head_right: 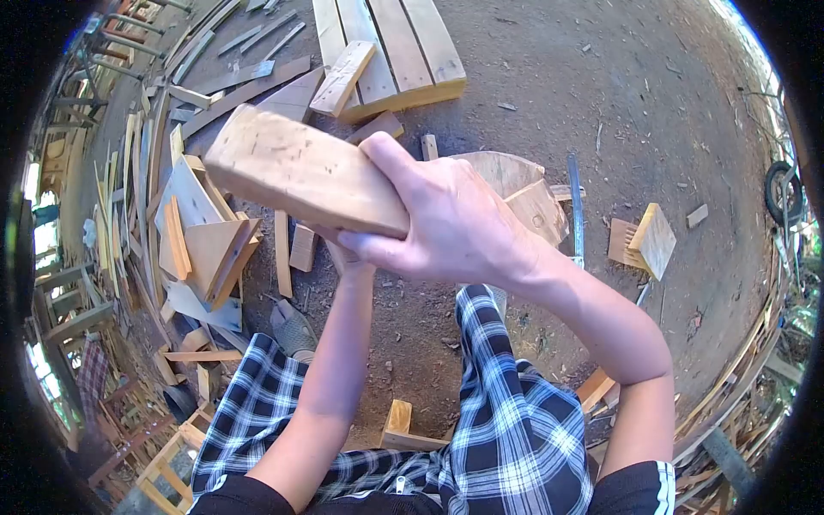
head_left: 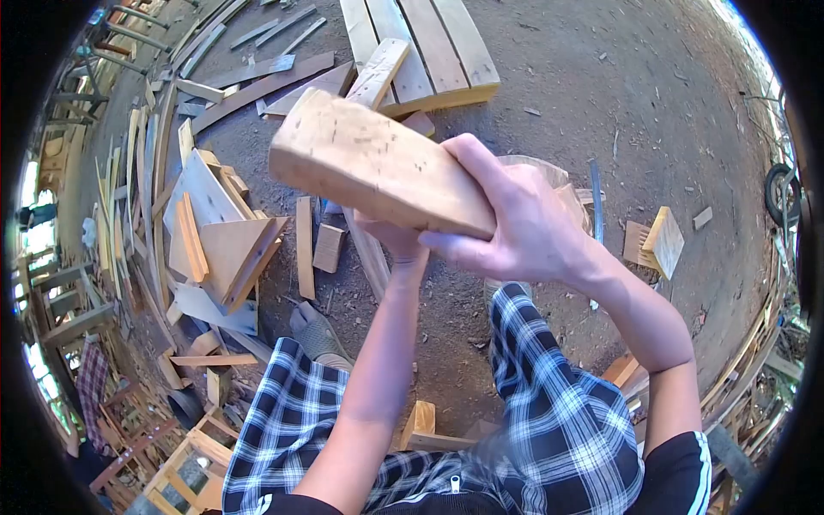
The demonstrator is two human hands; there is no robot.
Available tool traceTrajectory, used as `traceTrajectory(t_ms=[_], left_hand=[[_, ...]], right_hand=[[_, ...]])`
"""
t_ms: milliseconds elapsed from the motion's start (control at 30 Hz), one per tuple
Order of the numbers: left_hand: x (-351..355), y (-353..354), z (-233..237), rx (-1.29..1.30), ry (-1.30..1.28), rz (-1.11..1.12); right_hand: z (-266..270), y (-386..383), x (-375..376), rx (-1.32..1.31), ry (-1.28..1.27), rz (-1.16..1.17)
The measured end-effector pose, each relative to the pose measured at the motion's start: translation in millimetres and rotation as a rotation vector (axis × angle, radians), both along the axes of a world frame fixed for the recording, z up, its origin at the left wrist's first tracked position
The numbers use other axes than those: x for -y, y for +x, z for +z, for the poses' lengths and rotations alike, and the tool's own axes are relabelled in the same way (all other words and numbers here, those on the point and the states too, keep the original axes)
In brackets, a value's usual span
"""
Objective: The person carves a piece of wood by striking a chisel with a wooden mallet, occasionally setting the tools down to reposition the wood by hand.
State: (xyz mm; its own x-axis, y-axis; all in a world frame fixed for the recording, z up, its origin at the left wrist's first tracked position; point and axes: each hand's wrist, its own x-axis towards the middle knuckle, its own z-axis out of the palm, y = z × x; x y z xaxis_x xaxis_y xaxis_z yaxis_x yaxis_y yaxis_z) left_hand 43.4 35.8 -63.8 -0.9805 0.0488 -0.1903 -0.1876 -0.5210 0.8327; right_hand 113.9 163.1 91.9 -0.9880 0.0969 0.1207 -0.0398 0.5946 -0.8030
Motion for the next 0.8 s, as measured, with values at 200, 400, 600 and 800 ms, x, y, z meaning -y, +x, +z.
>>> traceTrajectory(t_ms=[200, 400, 600, 800], left_hand=[[1, -1, -3, -0.534, -0.442, -0.022], [4, -2, 21, -0.369, -0.240, 0.135], [14, -25, 40, -0.257, -0.172, 0.167], [3, -25, 33, -0.336, -0.200, 0.130]], right_hand=[[11, 7, 0, -0.247, -0.121, -0.128], [-12, 12, -7, 0.059, 0.043, -0.094], [-39, 36, -20, 0.197, -0.095, -0.289], [-46, 47, -24, 0.282, -0.075, -0.342]])
